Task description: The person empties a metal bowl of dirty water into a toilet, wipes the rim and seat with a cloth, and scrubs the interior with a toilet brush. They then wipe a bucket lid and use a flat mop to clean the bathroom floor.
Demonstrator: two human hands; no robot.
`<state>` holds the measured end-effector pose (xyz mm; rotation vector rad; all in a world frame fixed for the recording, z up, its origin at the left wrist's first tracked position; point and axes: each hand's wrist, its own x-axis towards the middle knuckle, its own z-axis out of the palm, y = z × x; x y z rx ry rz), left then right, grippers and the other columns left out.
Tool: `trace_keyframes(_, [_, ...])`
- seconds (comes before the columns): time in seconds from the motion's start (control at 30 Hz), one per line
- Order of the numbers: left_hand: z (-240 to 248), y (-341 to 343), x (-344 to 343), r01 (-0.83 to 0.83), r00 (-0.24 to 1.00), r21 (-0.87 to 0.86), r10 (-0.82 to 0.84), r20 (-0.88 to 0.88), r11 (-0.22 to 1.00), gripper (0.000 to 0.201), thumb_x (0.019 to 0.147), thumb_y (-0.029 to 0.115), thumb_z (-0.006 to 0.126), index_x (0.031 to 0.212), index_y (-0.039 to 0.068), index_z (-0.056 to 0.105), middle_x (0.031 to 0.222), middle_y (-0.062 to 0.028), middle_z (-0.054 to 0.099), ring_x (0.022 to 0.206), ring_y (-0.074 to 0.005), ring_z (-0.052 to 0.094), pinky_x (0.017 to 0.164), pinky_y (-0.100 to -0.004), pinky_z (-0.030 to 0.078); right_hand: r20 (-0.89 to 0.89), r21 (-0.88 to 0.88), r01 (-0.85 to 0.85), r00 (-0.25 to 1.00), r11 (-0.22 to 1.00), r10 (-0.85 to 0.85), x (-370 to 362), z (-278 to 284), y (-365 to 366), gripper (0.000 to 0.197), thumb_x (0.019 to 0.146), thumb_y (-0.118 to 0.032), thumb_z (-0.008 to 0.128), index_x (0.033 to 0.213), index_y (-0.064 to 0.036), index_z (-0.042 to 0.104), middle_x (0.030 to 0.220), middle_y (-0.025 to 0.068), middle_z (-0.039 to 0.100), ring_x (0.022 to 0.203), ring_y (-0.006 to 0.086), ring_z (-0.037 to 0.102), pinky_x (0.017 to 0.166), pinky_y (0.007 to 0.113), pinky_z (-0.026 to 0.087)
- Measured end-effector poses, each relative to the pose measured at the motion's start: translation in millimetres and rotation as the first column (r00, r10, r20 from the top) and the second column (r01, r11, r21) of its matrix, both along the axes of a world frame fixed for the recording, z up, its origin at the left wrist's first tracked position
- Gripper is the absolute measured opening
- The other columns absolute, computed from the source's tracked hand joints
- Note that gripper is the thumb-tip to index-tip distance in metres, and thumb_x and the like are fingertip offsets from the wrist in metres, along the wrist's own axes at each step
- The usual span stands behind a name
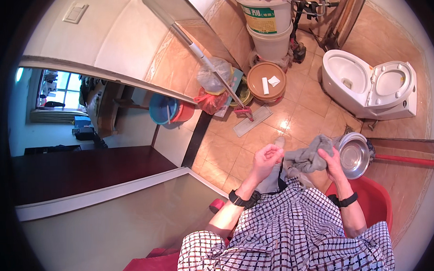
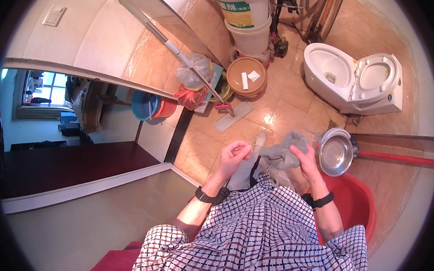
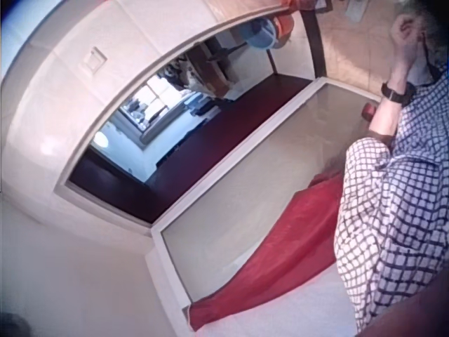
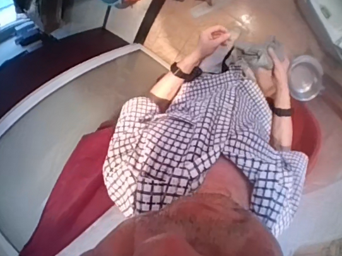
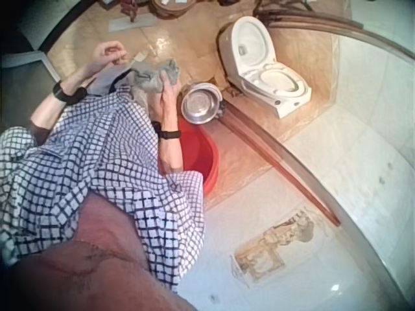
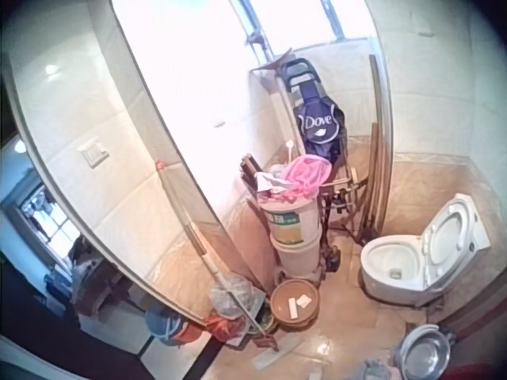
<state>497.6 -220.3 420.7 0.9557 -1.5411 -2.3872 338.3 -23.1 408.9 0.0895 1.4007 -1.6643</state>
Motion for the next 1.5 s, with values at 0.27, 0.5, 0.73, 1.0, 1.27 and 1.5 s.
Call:
trace_keyframes(0.27, [-28, -15, 55, -0.115, 0.982, -0.039, 0.120, 0.146, 0.993, 0.014, 0.089, 0.017, 0.058, 0.090, 0.004, 0.061, 0.078, -0.0022, 0.063, 0.065, -0.0071, 0.055, 0.061, -0.0205, 0.045, -0.146, 0.164, 0.185, 0.976, 0.969, -0.161, -7, -6, 51, 0.040, 0.078, -0.015, 0.069, 0.110, 0.0026, 0.052, 0.097, 0.0110, 0.062, 0.082, 0.0188, 0.063, 0.068, 0.030, 0.053])
trace_keyframes(0.5, [-74, -98, 142, -0.328, 0.913, -0.087, 0.340, 0.224, 0.941, 0.018, 0.088, 0.021, 0.058, 0.086, 0.004, 0.063, 0.075, -0.0021, 0.063, 0.062, -0.0077, 0.056, 0.059, -0.0197, 0.046, -0.248, 0.393, 0.215, 0.961, 0.894, -0.122, 4, -20, 75, 0.052, 0.075, -0.023, 0.073, 0.114, 0.0028, 0.049, 0.101, 0.0101, 0.060, 0.089, 0.0187, 0.059, 0.077, 0.031, 0.048])
trace_keyframes(0.73, [-205, -302, 257, -0.399, 0.687, -0.432, 0.576, 0.443, 0.809, 0.017, 0.082, 0.019, 0.061, 0.084, 0.002, 0.063, 0.074, -0.0030, 0.063, 0.064, -0.0110, 0.059, 0.055, -0.0236, 0.047, -0.311, 0.531, 0.216, 0.949, 0.819, -0.049, 91, -78, -22, 0.047, 0.076, -0.023, 0.073, 0.109, 0.0026, 0.053, 0.102, 0.0082, 0.059, 0.090, 0.0169, 0.057, 0.082, 0.030, 0.045])
trace_keyframes(1.0, [-378, -525, 327, -0.190, 0.521, -0.682, 0.662, 0.539, 0.706, 0.030, 0.075, 0.023, 0.069, 0.093, 0.000, 0.061, 0.084, -0.0142, 0.063, 0.080, -0.0286, 0.061, 0.074, -0.0358, 0.047, -0.209, 0.600, 0.151, 0.978, 0.785, -0.029, 168, -139, -173, 0.042, 0.078, -0.022, 0.071, 0.109, 0.0005, 0.053, 0.099, 0.0040, 0.058, 0.090, 0.0140, 0.055, 0.084, 0.028, 0.042])
trace_keyframes(1.27, [-500, -636, 341, -0.092, 0.380, -0.638, 0.619, 0.687, 0.765, 0.049, 0.068, 0.029, 0.073, 0.102, -0.003, 0.057, 0.098, -0.0228, 0.062, 0.095, -0.0321, 0.060, 0.084, -0.0375, 0.046, -0.195, 0.620, 0.047, 0.976, 0.783, 0.096, 206, -177, -257, 0.044, 0.079, -0.018, 0.070, 0.114, 0.0008, 0.050, 0.103, 0.0043, 0.057, 0.093, 0.0134, 0.053, 0.084, 0.027, 0.042])
trace_keyframes(1.5, [-571, -678, 385, 0.008, 0.322, -0.653, 0.616, 0.719, 0.757, 0.040, 0.068, 0.028, 0.069, 0.095, -0.001, 0.060, 0.090, -0.0219, 0.064, 0.088, -0.0335, 0.063, 0.076, -0.0400, 0.050, -0.148, 0.635, 0.016, 0.984, 0.773, 0.101, 222, -188, -267, 0.046, 0.078, -0.018, 0.070, 0.115, 0.0008, 0.050, 0.105, 0.0051, 0.057, 0.094, 0.0138, 0.054, 0.085, 0.028, 0.043])
